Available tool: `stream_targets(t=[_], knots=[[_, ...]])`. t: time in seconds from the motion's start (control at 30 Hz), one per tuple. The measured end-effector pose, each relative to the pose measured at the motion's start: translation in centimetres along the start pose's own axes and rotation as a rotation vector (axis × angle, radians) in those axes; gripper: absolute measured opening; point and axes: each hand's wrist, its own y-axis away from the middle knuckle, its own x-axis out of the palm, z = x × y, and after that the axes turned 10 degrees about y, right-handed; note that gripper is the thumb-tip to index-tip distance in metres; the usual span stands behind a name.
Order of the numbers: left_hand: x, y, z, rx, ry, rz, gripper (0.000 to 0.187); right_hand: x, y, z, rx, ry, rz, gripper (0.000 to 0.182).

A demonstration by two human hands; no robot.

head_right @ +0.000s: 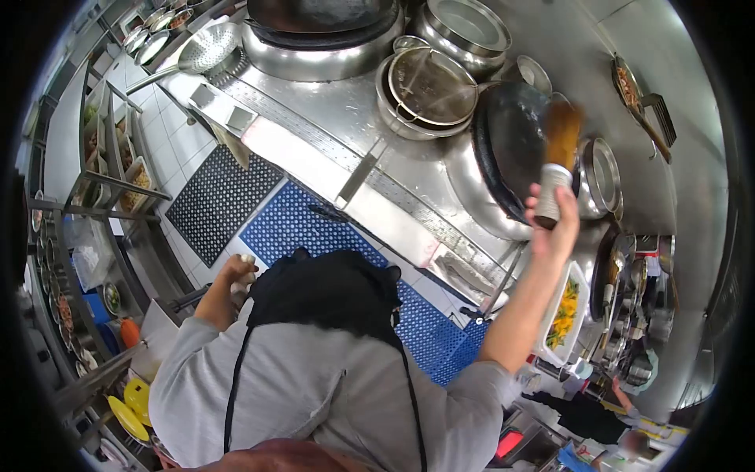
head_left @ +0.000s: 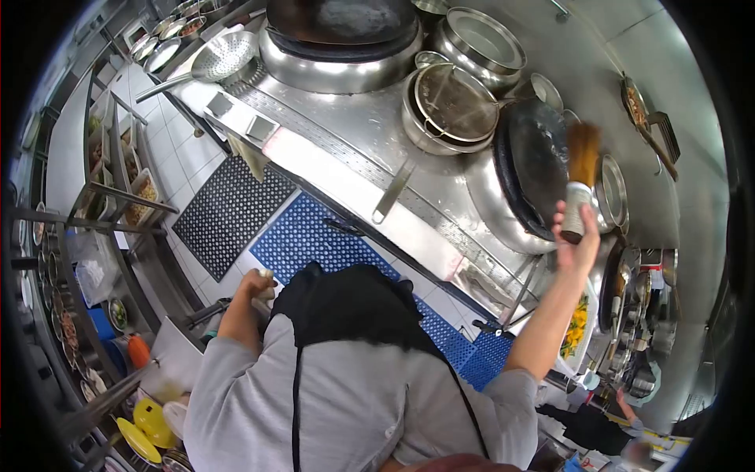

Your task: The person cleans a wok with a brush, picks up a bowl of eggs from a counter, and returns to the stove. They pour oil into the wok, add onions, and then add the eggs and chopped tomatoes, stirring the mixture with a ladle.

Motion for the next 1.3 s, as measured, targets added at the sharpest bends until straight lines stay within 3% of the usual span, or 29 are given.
stream_targets(t=[0.13,0.23,0.37,0.47,0.57,0.63,0.7,0.73,0.8,0.83,0.93,0.97,1.03,1.07,1.1,1.13,1.2,1.23,1.27,1.3], knots=[[-3.0,-6.6,0.0,0.140,-0.025,-0.013,0.037,15.0,6.6,-2.0,0.133,-0.312,0.426,0.046],[-4.4,-8.6,-1.6,0.264,-0.083,-0.196,0.060,25.3,9.4,-5.5,0.311,-0.400,0.620,0.053],[-4.9,-4.4,-4.6,0.355,0.151,-0.224,0.056,34.7,11.6,-13.1,0.469,-0.299,0.513,0.080],[-5.0,-4.2,-2.5,0.361,0.197,-0.311,0.051,38.5,11.4,-20.6,0.270,-0.034,0.308,0.083],[-4.6,-2.0,-1.2,0.320,0.265,-0.384,0.047,40.5,7.5,-28.3,-0.203,0.355,-0.002,0.081],[-4.1,-4.6,2.0,0.326,0.222,-0.444,0.042,40.3,5.4,-27.9,-0.297,0.610,0.025,0.084],[-4.3,-5.8,4.0,0.265,0.217,-0.352,0.053,39.3,4.7,-26.8,-0.368,1.015,0.095,0.085],[-5.0,-5.0,3.1,0.234,0.211,-0.309,0.059,38.7,4.6,-26.7,-0.360,1.066,0.189,0.085],[-5.5,-3.5,2.6,0.201,0.208,-0.241,0.052,37.7,4.2,-26.3,-0.349,1.161,0.381,0.084],[-5.6,-3.6,2.9,0.206,0.193,-0.217,0.051,37.2,4.7,-25.5,-0.339,1.163,0.397,0.079],[-5.5,-4.1,4.8,0.177,0.063,-0.196,0.054,34.1,6.1,-26.3,-0.603,1.017,0.328,0.070],[-5.5,-4.8,5.4,0.164,0.008,-0.202,0.056,32.7,6.9,-26.2,-0.663,0.853,0.309,0.051],[-5.8,-3.5,3.9,0.156,-0.075,-0.194,0.061,29.4,7.9,-27.9,-0.510,0.654,0.446,0.032],[-5.4,-5.0,5.0,0.163,-0.109,-0.211,0.058,27.3,8.0,-28.6,-0.081,0.559,0.635,0.026],[-5.6,-4.3,4.4,0.146,-0.043,-0.128,0.058,25.6,9.0,-27.4,0.402,0.259,0.626,0.038],[-5.8,-3.0,3.1,0.128,0.023,-0.043,0.059,23.4,9.3,-26.9,0.634,-0.129,0.587,0.046],[-4.9,-3.5,2.6,0.080,-0.057,-0.104,0.063,22.3,9.9,-22.3,0.755,-0.728,0.448,0.049],[-3.3,-11.0,8.3,0.240,-0.294,-0.097,0.069,22.4,10.0,-19.1,0.699,-0.826,0.460,0.048],[-2.7,-13.4,9.5,0.265,-0.324,-0.042,0.070,22.9,10.1,-15.8,0.640,-0.925,0.470,0.047],[-2.4,-13.7,8.7,0.290,-0.351,0.013,0.072,23.7,9.7,-12.6,0.668,-0.807,0.346,0.037]])
